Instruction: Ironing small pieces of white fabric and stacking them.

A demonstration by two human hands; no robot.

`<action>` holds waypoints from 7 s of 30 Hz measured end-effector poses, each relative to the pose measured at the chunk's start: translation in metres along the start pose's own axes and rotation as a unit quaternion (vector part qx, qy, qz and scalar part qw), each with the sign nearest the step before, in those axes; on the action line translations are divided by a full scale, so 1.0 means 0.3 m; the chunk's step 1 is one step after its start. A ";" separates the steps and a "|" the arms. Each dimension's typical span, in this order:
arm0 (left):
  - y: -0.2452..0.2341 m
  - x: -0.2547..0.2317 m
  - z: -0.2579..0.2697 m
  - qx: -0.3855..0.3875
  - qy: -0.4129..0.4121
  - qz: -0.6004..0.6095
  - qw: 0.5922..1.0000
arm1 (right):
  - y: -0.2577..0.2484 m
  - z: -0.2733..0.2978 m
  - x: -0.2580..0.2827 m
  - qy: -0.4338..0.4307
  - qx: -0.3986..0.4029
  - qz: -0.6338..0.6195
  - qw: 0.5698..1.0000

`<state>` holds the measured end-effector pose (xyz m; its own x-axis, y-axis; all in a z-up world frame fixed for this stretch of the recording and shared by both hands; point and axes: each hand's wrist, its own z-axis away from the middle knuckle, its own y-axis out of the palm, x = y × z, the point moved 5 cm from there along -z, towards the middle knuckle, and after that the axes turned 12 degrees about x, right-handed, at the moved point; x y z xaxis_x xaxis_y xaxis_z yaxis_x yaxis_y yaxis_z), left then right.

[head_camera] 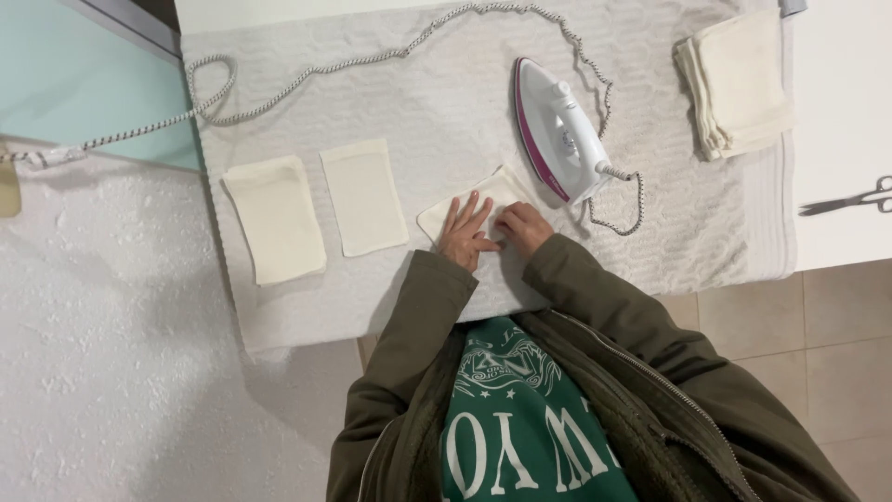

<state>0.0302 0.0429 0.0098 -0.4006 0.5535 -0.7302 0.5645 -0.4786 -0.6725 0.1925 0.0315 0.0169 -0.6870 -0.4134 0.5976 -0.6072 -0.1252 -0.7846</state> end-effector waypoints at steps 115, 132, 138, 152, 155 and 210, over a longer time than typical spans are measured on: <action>-0.074 -0.034 0.055 0.003 -0.216 -0.225 0.950 | -0.149 -0.198 -0.023 0.391 0.194 0.013 0.900; -0.112 -0.067 0.054 -0.018 -0.211 -0.196 0.957 | -0.132 -0.204 -0.025 0.413 0.194 0.039 0.889; -0.105 -0.056 0.052 -0.005 -0.217 -0.212 0.953 | -0.110 -0.168 -0.074 0.397 0.205 0.012 0.894; -0.071 -0.024 0.053 -0.019 -0.215 -0.240 0.946 | -0.162 -0.136 -0.117 0.402 0.166 0.040 0.900; -0.077 -0.030 0.056 -0.006 -0.219 -0.241 0.945 | -0.183 -0.163 -0.093 0.416 0.170 0.045 0.892; -0.181 0.024 0.245 -0.004 -0.244 -0.244 0.939 | 0.017 -0.183 -0.018 0.414 0.200 0.056 0.886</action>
<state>-0.0563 0.0229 0.0320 -0.8941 0.3269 -0.3062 0.2337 -0.2428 -0.9415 0.1713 0.0825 0.0188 -0.8919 0.3396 0.2987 -0.4407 -0.5037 -0.7430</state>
